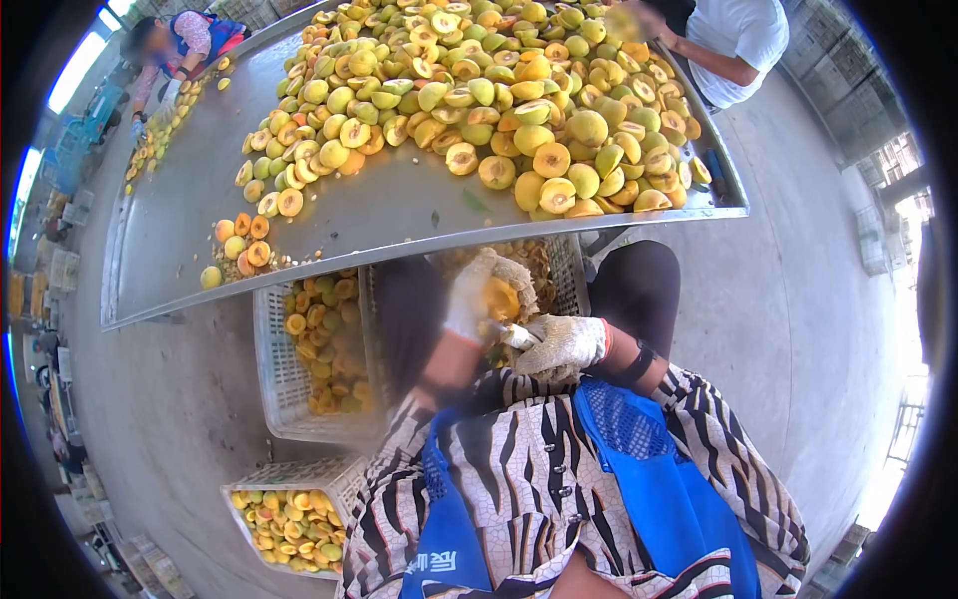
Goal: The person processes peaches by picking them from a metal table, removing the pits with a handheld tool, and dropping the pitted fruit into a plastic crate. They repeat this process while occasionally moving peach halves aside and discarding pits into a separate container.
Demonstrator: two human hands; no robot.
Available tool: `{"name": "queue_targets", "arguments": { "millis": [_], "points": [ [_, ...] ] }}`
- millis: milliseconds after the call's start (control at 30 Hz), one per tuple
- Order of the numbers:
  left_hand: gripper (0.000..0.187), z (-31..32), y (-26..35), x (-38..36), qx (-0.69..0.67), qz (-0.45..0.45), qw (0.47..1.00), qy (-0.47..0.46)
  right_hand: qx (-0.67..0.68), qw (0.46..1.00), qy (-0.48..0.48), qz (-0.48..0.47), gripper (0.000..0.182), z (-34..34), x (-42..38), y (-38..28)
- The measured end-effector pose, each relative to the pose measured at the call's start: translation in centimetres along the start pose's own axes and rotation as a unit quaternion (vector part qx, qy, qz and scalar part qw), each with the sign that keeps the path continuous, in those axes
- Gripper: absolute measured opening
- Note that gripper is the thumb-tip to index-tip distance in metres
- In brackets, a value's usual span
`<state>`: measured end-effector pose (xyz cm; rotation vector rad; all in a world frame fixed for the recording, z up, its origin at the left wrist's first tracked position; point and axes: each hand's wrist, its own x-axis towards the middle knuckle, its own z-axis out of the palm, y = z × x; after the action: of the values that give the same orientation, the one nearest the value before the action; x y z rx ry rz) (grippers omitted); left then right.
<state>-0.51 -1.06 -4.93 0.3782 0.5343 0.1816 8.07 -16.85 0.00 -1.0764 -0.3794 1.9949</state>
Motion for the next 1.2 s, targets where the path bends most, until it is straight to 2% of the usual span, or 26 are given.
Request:
{"name": "queue_targets", "arguments": {
  "millis": [33, 133, 167, 233, 267, 333, 400, 467, 500, 567, 600, 667, 700, 733, 800, 833, 867, 933, 1000, 1100, 1133, 1200],
  "points": [
    [0.024, -0.3, 0.3, 0.2, 0.024, 0.023, 0.999, 0.016, -0.002, 1.0, 0.017, -0.014, 0.02, 0.0, 0.0, -0.1],
    [0.023, 0.0, 3.4, -1.5, 0.059, 0.145, 0.987, -0.036, -0.015, 0.995, 0.094, -0.02, 0.019, 1.2, -1.8, -2.9],
    [0.033, -1.7, 4.3, -1.3, 0.196, 0.261, 0.945, 0.004, -0.103, 0.974, 0.187, -0.078, 0.017, 2.6, -2.6, -4.0],
    [0.04, -4.7, 7.7, -2.1, 0.237, 0.373, 0.895, 0.058, -0.083, 0.956, 0.25, -0.129, 0.017, 2.1, -2.3, -3.8],
    [0.038, -5.9, 9.9, -3.1, 0.147, 0.373, 0.913, 0.075, -0.073, 0.946, 0.278, -0.153, 0.017, 1.8, -2.1, -3.6],
    [0.032, -7.0, 13.7, -5.4, 0.278, 0.474, 0.795, 0.257, -0.063, 0.95, 0.256, -0.167, 0.017, 1.4, -2.0, -3.2],
    [0.032, -7.2, 15.8, -6.4, 0.488, 0.496, 0.608, 0.381, -0.058, 0.953, 0.24, -0.177, 0.016, 1.2, -1.7, -3.0],
    [0.037, -5.5, 16.0, -5.6, 0.506, 0.463, 0.622, 0.378, -0.001, 0.972, 0.165, -0.168, 0.016, 1.5, -1.8, -3.5],
    [0.04, -4.4, 16.1, -4.7, 0.514, 0.448, 0.629, 0.374, -0.011, 0.967, 0.157, -0.201, 0.018, 0.1, 0.0, -1.8],
    [0.049, -2.7, 15.5, -0.9, 0.55, 0.418, 0.658, 0.3, -0.123, 0.956, 0.182, -0.194, 0.025, -1.2, 1.5, -0.7],
    [0.054, -2.0, 14.8, 1.1, 0.562, 0.398, 0.675, 0.264, -0.219, 0.94, 0.216, -0.15, 0.03, -0.8, 1.3, -1.0],
    [0.062, -2.1, 14.1, 7.1, 0.647, 0.365, 0.632, 0.222, -0.253, 0.936, 0.223, -0.097, 0.037, -0.9, 1.9, -0.7],
    [0.067, 0.2, 13.8, 8.5, 0.68, 0.326, 0.62, 0.214, -0.294, 0.912, 0.239, -0.155, 0.026, -1.3, 2.5, 0.3],
    [0.073, 2.9, 13.3, 9.6, 0.712, 0.285, 0.608, 0.206, -0.239, 0.935, 0.219, -0.143, 0.026, -0.5, 1.3, -0.5],
    [0.082, 9.4, 12.2, 9.3, 0.734, 0.205, 0.611, 0.214, -0.214, 0.952, 0.2, -0.091, 0.043, -1.3, 1.5, -0.1],
    [0.085, 10.2, 12.0, 10.4, 0.752, 0.161, 0.599, 0.223, -0.212, 0.952, 0.206, -0.083, 0.043, -1.5, 1.2, -0.2],
    [0.084, 8.8, 11.6, 12.8, 0.753, 0.165, 0.598, 0.22, -0.211, 0.952, 0.211, -0.075, 0.043, -1.4, 0.8, -0.3],
    [0.085, 7.7, 10.2, 15.2, 0.778, 0.199, 0.537, 0.257, -0.213, 0.948, 0.222, -0.078, 0.044, -1.5, 0.4, -0.3],
    [0.081, 6.7, 9.8, 16.4, 0.786, 0.221, 0.518, 0.253, -0.222, 0.941, 0.234, -0.1, 0.046, -1.5, 0.4, 0.1],
    [0.073, 5.5, 9.9, 16.3, 0.826, 0.222, 0.464, 0.229, -0.333, 0.869, 0.337, -0.142, 0.047, -0.8, -0.1, -0.1],
    [0.07, 5.2, 10.0, 15.9, 0.843, 0.217, 0.441, 0.217, -0.33, 0.862, 0.358, -0.139, 0.047, -0.6, -0.1, 0.0],
    [0.052, 4.6, 10.6, 14.2, 0.765, 0.201, 0.578, 0.203, -0.324, 0.847, 0.401, -0.132, 0.047, -0.4, -0.4, 0.0]
  ]
}}
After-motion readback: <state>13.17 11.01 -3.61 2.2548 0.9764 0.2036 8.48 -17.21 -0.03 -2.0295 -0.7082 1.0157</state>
